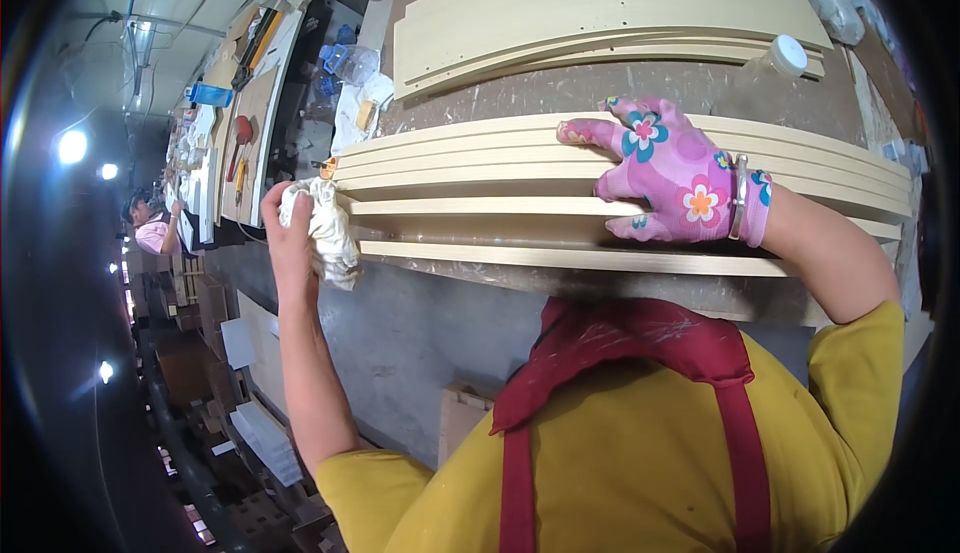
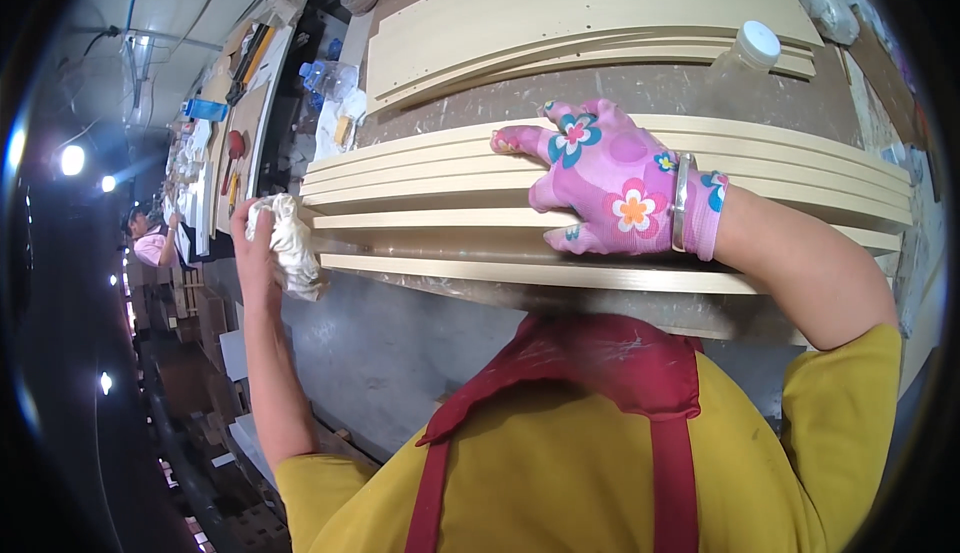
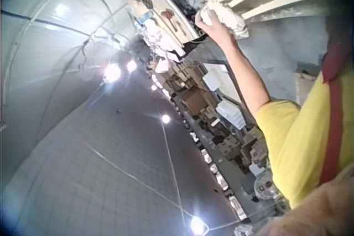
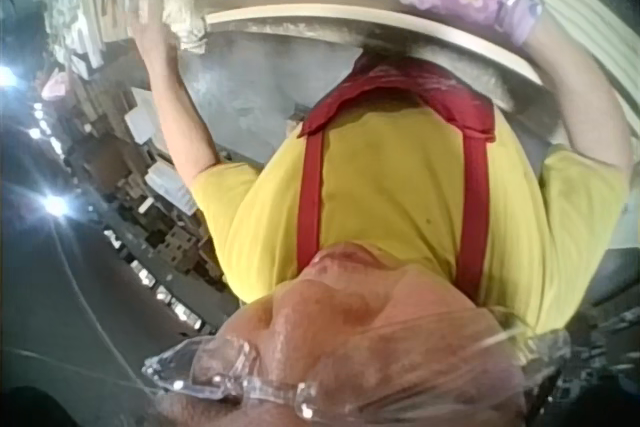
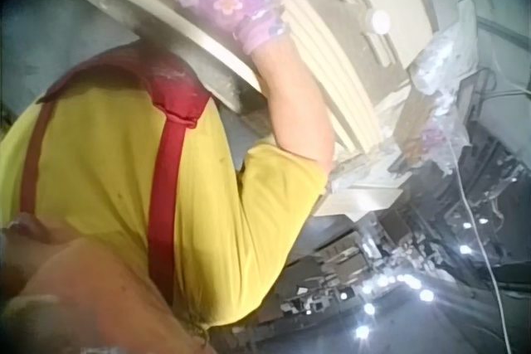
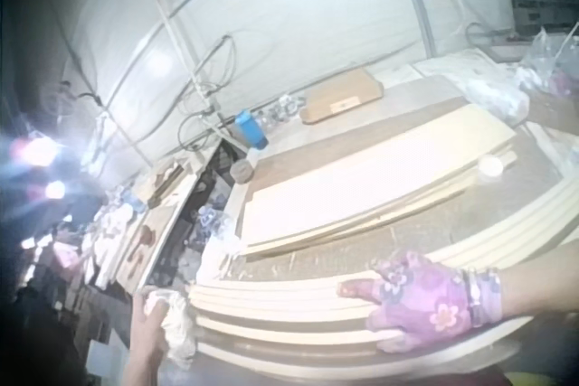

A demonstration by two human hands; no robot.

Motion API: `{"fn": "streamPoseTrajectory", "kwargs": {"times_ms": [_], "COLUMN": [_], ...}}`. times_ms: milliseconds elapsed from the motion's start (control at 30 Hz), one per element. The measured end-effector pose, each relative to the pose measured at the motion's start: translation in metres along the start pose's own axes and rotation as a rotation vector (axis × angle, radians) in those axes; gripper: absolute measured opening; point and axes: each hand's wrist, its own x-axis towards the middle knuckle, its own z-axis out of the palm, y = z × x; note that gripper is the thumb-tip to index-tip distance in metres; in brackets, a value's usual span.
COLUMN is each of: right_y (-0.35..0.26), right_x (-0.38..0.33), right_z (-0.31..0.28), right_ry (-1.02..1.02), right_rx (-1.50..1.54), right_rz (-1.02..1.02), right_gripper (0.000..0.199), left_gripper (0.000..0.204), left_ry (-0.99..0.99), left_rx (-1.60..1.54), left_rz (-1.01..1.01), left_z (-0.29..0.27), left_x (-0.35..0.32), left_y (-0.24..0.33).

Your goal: The person wipes the surface of several light-colored wooden planks using a white cloth. They repeatedly apply liquid from a clear bottle onto the cloth and wipe each plank individually, stacking them as they finish.

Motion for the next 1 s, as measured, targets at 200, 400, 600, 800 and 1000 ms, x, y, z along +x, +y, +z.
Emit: {"fn": "streamPoseTrajectory", "kwargs": {"times_ms": [200, 400, 600, 800, 1000], "right_y": [-0.001, 0.002, -0.001, -0.008, -0.010], "right_x": [0.001, 0.002, 0.002, 0.000, 0.002], "right_z": [-0.004, -0.001, -0.003, -0.001, -0.006], "right_ry": [-0.025, 0.008, 0.025, 0.011, -0.053], "right_rx": [0.016, 0.006, 0.007, -0.027, -0.021], "right_rz": [0.011, -0.001, -0.014, 0.000, 0.023], "right_gripper": [0.024, 0.026, 0.025, 0.023, 0.024], "left_gripper": [0.054, 0.031, 0.038, 0.033, 0.044], "left_ry": [0.020, -0.116, -0.254, -0.120, -0.329], "left_rx": [1.036, 0.883, 0.836, 1.017, 0.775], "left_rz": [0.378, 0.525, 0.683, 0.549, 0.725], "left_z": [0.025, 0.093, 0.119, 0.073, 0.122], "left_x": [-0.033, -0.063, -0.089, -0.067, -0.101], "left_y": [-0.008, 0.015, 0.037, 0.018, 0.043]}}
